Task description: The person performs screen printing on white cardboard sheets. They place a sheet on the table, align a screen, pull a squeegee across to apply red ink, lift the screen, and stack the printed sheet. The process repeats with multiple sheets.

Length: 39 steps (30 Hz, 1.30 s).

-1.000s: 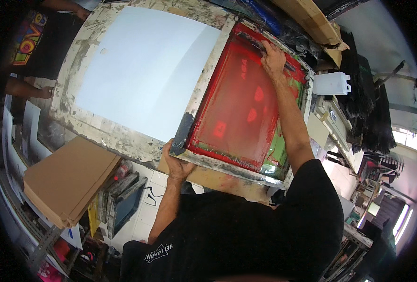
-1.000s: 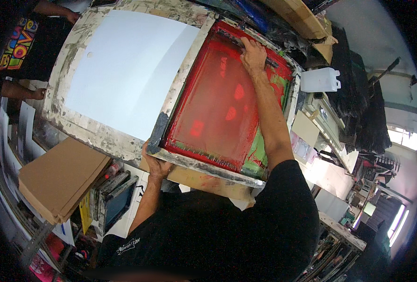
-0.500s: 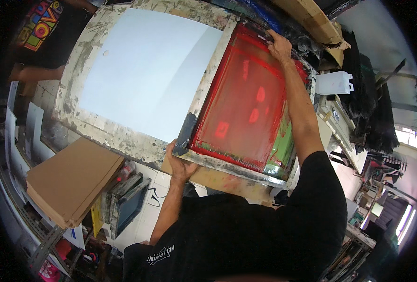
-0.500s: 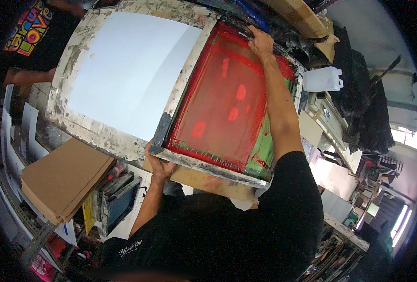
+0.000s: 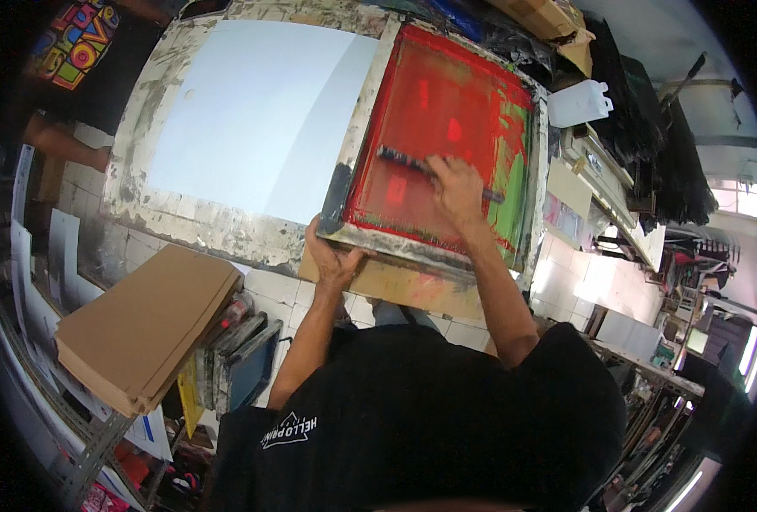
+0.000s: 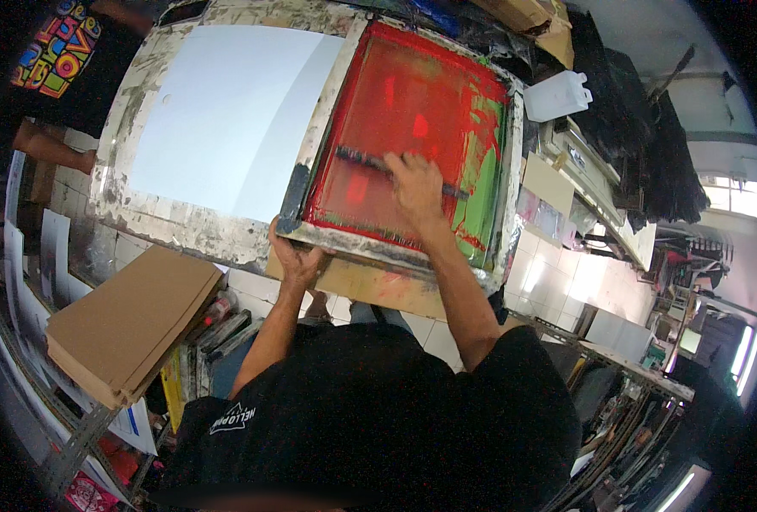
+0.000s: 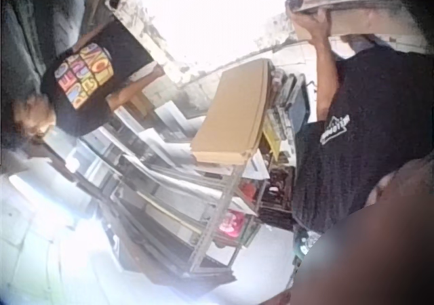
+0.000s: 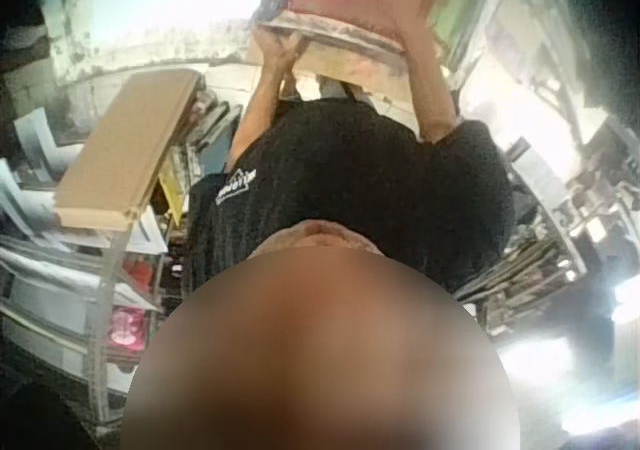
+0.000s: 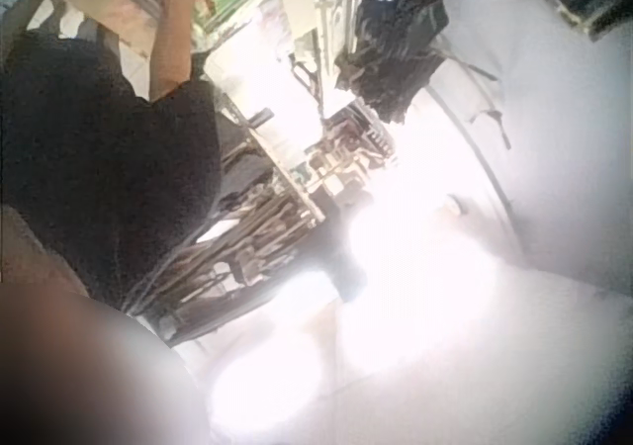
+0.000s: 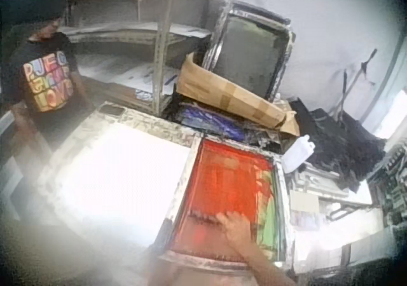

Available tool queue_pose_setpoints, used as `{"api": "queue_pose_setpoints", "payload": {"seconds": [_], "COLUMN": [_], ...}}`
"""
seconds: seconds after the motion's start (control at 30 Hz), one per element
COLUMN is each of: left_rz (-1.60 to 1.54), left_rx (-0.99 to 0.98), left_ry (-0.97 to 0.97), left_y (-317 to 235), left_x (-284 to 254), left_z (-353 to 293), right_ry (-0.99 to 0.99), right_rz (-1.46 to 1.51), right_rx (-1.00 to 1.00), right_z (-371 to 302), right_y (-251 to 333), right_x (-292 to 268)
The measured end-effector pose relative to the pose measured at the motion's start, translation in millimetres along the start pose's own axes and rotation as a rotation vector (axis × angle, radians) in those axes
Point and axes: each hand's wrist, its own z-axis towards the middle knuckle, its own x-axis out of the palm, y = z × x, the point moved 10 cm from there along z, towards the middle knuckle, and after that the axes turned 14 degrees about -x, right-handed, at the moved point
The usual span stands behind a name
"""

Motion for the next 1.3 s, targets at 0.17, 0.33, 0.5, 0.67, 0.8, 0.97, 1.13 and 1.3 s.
{"api": "queue_pose_setpoints", "payload": {"seconds": [0.17,0.33,0.5,0.67,0.8,0.97,1.13,1.3], "left_rz": [0.1,0.094,0.209,0.368,0.416,0.543,0.534,0.585], "left_rx": [0.124,0.119,0.21,0.28,0.241,0.193,0.197,0.195], "left_ry": [-0.05,-0.064,-0.094,-0.131,-0.157,-0.21,-0.211,-0.224], "left_y": [-17,-24,-54,-72,-72,-58,-61,-66], "left_x": [-4,-4,-8,-8,-11,-12,-12,-10], "left_z": [1,-2,-8,-14,-16,-11,-8,-7], "right_ry": [0.098,0.022,-0.012,0.225,0.267,0.22,0.024,-0.029], "right_rz": [0.117,0.16,0.406,0.459,0.138,0.073,0.036,0.005], "right_rx": [-0.011,-0.037,0.016,0.031,0.024,0.09,0.1,0.103], "right_z": [-42,-44,-28,-31,-45,-59,-27,28], "right_y": [75,77,39,38,43,39,-1,-72], "right_x": [-23,-38,-43,-7,12,46,47,62]}}
